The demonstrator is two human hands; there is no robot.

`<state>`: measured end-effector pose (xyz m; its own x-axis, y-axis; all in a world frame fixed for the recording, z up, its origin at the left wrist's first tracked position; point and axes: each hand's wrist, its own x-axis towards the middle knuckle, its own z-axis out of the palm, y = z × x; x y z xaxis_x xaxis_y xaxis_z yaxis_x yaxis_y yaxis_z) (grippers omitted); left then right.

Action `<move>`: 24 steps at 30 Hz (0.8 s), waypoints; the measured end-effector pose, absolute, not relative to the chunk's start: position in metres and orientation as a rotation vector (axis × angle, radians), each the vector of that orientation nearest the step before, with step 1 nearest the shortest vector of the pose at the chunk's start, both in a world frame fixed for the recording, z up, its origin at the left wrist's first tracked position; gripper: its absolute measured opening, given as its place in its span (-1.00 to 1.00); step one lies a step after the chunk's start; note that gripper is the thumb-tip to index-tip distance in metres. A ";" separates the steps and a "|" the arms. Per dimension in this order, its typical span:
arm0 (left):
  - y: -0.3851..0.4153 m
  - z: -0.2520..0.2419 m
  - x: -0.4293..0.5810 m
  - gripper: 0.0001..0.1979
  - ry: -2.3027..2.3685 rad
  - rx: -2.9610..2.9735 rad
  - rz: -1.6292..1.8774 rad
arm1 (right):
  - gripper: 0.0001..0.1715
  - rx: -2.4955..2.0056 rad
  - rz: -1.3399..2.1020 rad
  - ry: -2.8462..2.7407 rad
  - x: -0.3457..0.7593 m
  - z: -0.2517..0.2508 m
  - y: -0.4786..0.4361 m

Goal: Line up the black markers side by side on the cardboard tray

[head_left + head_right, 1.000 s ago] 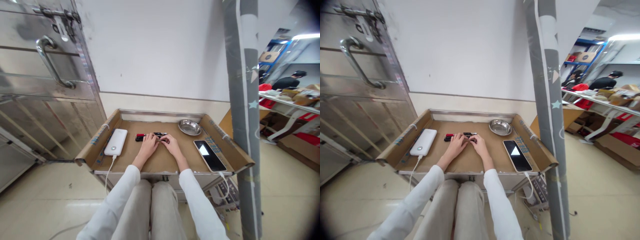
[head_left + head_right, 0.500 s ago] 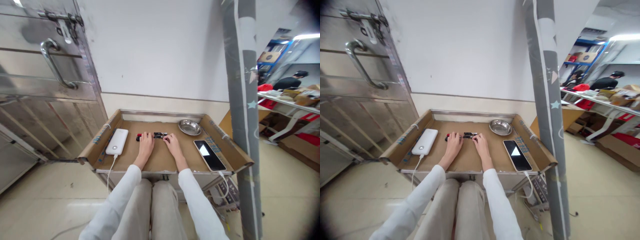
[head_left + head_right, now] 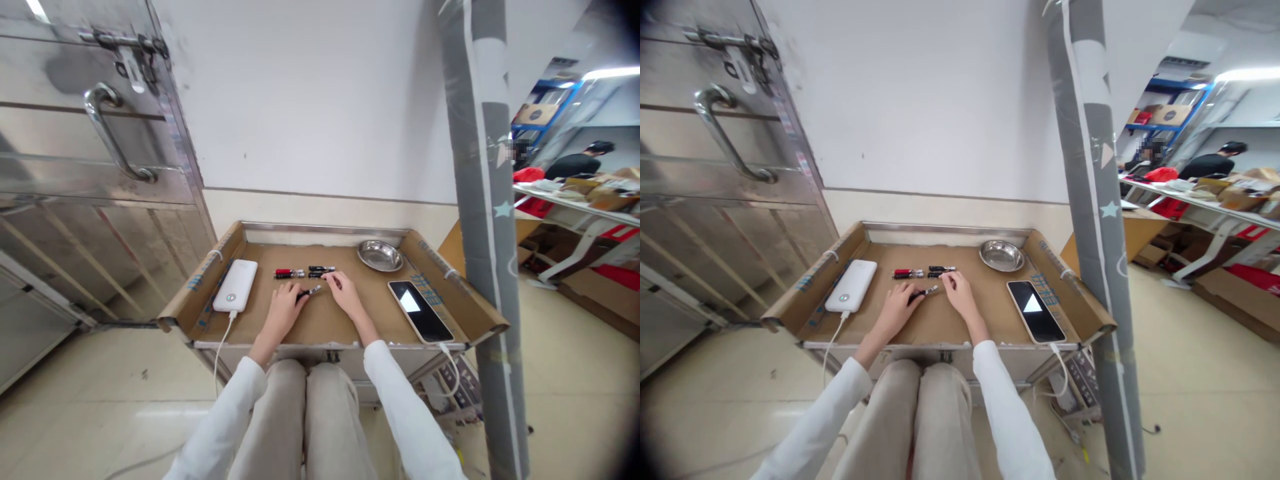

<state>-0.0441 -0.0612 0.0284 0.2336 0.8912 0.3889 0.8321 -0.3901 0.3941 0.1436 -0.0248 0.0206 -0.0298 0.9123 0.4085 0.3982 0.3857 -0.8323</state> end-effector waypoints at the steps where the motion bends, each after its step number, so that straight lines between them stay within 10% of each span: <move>1: -0.061 0.029 -0.038 -0.84 1.536 2.322 0.949 | -0.59 -1.166 0.737 -1.577 0.143 0.021 -0.025; 11: -0.037 0.066 0.009 -0.72 1.163 1.673 1.523 | -0.71 -0.822 1.596 -0.904 0.145 0.034 -0.029; 24: -0.022 0.043 -0.020 -0.64 1.125 1.078 1.635 | -0.65 -0.798 1.442 -0.878 0.153 0.029 -0.025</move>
<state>-0.0203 -0.0221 0.0432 -0.2623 0.9481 0.1798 -0.1707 -0.2290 0.9584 0.1531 -0.0255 0.0285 -0.0565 0.9981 0.0227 -0.4789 -0.0071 -0.8779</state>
